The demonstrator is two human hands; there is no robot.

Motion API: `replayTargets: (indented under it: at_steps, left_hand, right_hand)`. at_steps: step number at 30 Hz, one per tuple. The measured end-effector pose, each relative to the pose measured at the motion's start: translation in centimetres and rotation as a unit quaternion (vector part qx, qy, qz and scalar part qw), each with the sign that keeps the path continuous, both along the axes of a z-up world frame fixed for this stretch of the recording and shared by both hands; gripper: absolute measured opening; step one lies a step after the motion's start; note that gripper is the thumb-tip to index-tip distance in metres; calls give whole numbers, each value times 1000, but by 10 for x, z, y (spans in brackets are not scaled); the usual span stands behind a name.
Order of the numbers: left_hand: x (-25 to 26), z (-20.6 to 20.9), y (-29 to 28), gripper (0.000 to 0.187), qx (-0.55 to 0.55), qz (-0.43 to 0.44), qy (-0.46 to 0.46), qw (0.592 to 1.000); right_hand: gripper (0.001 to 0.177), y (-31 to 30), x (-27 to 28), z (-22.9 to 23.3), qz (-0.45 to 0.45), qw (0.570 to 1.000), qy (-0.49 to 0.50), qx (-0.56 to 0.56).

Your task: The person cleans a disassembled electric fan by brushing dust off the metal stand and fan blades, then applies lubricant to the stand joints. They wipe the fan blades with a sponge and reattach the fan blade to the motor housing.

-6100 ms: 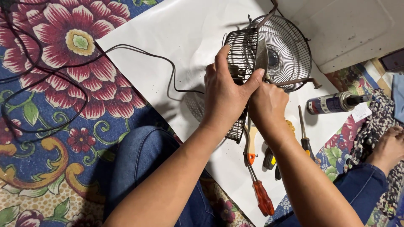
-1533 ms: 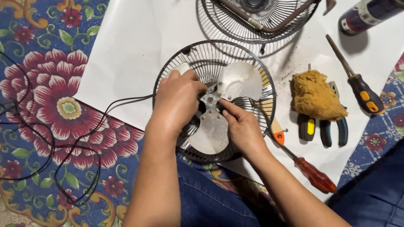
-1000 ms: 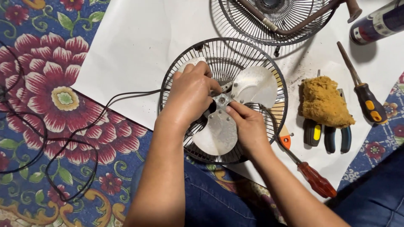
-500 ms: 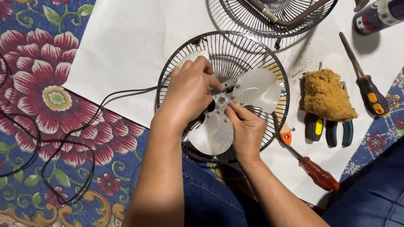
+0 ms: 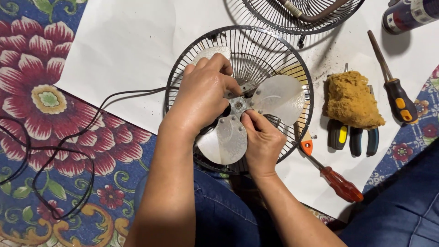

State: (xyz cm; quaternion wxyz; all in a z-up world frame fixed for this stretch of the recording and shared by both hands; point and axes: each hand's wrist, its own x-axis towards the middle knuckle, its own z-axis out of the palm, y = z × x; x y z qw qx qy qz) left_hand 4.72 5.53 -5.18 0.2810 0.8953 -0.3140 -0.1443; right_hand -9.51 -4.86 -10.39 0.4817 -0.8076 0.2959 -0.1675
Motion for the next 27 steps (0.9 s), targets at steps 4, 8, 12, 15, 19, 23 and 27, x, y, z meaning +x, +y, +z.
replayTargets:
  at_steps: [4, 8, 12, 15, 19, 23, 27]
  left_hand:
    - [0, 1, 2, 33, -12, -3, -2, 1000]
    - [0, 1, 2, 31, -19, -8, -5, 1000]
    - [0, 2, 2, 30, -12, -5, 4, 1000]
    - [1, 2, 3, 29, -10, -8, 1, 1000]
    - [1, 0, 2, 30, -8, -5, 8, 1000]
    - [2, -3, 3, 31, -11, -1, -1, 1000]
    - [4, 2, 6, 31, -23, -10, -14, 1000]
  right_hand:
    - [12, 1, 0, 3, 11, 999, -10, -33]
    - [12, 1, -2, 5, 16, 999, -10, -51]
    - [12, 2, -2, 5, 22, 997, -19, -69]
    - [12, 1, -2, 7, 31, 997, -21, -70]
    - [12, -1, -1, 13, 33, 996, 0, -84]
    - [11, -5, 1, 19, 54, 995, 13, -86]
    - [10, -11, 2, 23, 104, 980, 65, -155]
